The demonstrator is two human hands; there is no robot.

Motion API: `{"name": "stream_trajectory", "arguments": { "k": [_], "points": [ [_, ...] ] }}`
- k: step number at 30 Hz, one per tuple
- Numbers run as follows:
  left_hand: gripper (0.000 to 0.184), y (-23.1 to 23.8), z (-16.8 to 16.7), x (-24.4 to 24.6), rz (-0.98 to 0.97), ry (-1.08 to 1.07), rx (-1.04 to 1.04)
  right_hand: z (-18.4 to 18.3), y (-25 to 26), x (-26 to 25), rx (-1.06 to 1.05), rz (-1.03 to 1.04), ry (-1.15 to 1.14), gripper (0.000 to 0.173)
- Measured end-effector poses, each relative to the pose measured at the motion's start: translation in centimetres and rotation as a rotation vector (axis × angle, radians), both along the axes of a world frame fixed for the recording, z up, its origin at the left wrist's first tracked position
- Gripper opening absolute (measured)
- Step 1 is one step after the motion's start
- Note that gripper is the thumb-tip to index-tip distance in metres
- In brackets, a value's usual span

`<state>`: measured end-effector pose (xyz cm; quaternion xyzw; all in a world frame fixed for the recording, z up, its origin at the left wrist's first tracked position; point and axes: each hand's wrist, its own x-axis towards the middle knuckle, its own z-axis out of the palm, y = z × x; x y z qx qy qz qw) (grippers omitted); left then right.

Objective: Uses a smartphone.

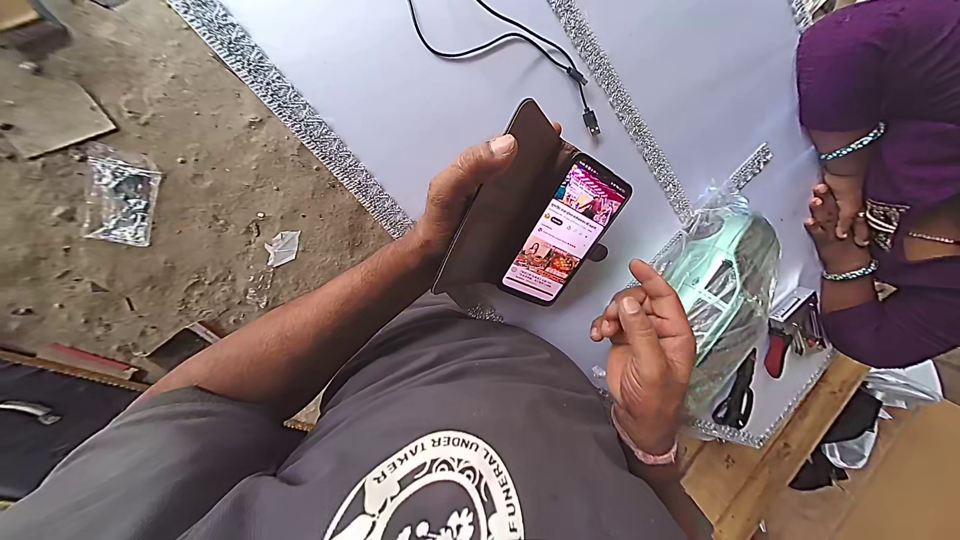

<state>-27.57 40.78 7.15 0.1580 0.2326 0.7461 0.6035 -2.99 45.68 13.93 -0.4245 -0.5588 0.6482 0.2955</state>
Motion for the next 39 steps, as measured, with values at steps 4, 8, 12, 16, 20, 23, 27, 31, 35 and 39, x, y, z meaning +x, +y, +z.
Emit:
{"name": "stream_trajectory", "arguments": {
  "k": [4, 8, 12, 16, 20, 23, 27, 31, 35, 39],
  "points": [
    [0.044, 0.0, 0.0, 0.0, 0.004, -0.001, 0.016, -0.1, -0.3, -0.3, -0.103, -0.023, -0.069, 0.042],
    [0.044, 0.0, 0.1, 0.0, 0.012, 0.018, -0.003, -0.5, -0.3, -0.5, -0.216, -0.061, -0.137, 0.048],
    [0.044, -0.1, 0.0, 0.0, 0.008, 0.022, -0.001, -0.7, -0.1, -0.6, -0.289, -0.049, -0.093, 0.053],
    [0.044, -0.1, 0.1, 0.0, 0.017, 0.023, -0.001, -0.8, 0.0, -0.8, -0.295, -0.025, -0.057, 0.057],
    [0.044, 0.0, 0.1, 0.1, 0.029, 0.023, 0.001, -0.9, -0.1, -1.0, -0.347, 0.011, 0.0, 0.059],
    [0.043, 0.0, 0.1, 0.1, 0.015, 0.006, 0.013, -0.9, -0.2, -1.0, -0.378, 0.012, 0.023, 0.059],
    [0.043, 0.0, 0.1, 0.1, 0.021, 0.023, 0.004, -1.0, -0.2, -1.1, -0.392, 0.007, 0.032, 0.059],
    [0.044, -0.1, 0.2, 0.1, 0.022, 0.031, -0.012, -1.2, -0.1, -1.0, -0.406, 0.021, 0.015, 0.063],
    [0.044, -0.2, 0.4, 0.2, 0.014, 0.032, -0.023, -1.6, 0.0, -0.9, -0.419, 0.02, 0.036, 0.065],
    [0.049, -0.5, -1.3, -0.3, -0.019, -0.019, 0.042, -1.6, 0.1, -1.0, -0.439, 0.009, 0.043, 0.064]
  ]
}}
